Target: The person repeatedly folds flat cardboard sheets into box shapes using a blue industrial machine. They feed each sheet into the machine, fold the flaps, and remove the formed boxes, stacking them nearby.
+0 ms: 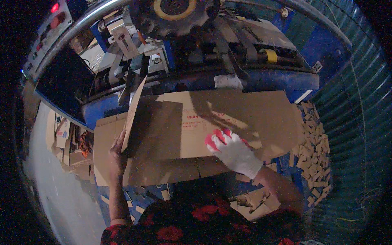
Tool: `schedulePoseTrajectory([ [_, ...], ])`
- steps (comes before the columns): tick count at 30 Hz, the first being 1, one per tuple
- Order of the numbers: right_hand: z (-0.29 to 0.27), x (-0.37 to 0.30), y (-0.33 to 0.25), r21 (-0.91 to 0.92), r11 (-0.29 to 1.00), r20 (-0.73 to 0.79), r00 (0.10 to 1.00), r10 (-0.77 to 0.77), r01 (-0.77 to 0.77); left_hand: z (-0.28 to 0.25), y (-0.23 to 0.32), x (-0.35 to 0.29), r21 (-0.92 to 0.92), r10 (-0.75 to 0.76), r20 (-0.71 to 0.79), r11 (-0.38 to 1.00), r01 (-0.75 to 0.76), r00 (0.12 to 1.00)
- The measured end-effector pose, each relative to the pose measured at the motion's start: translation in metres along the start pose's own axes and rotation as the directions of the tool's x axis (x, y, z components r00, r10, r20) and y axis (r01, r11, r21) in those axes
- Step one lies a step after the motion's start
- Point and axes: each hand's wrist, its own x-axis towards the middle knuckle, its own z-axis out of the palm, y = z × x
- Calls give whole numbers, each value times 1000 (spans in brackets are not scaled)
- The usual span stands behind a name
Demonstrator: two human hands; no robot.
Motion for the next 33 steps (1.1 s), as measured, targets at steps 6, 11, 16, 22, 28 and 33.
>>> schedulePoseTrajectory([
  [6, 47, 33, 44, -225, 973, -156, 988, 4, -40, 45, -13, 28, 88, 256, -174, 966, -244, 951],
  [11, 85, 73, 84, 61, 996, -313, 946, 84, -68, 83, -48, 87, 24, 294, -199, 955, -295, 935],
  [16, 88, 166, 153, -130, 968, -228, 957, 181, -214, 115, -71, 198, 389, 295, -57, 886, -251, 954],
  [22, 74, 188, 175, 113, 873, -264, 833, 487, -474, 127, -64, 237, -37, 159, -34, 986, -161, 987],
  [28, 44, -21, 154, 82, 594, -392, 522, 757, -800, 18, -166, 13, 190, -153, -188, 964, 189, 970],
  [33, 44, -163, 120, -38, -59, 20, -60, 998, -998, -39, -242, -110, 484, -300, 13, 837, 256, 954],
])
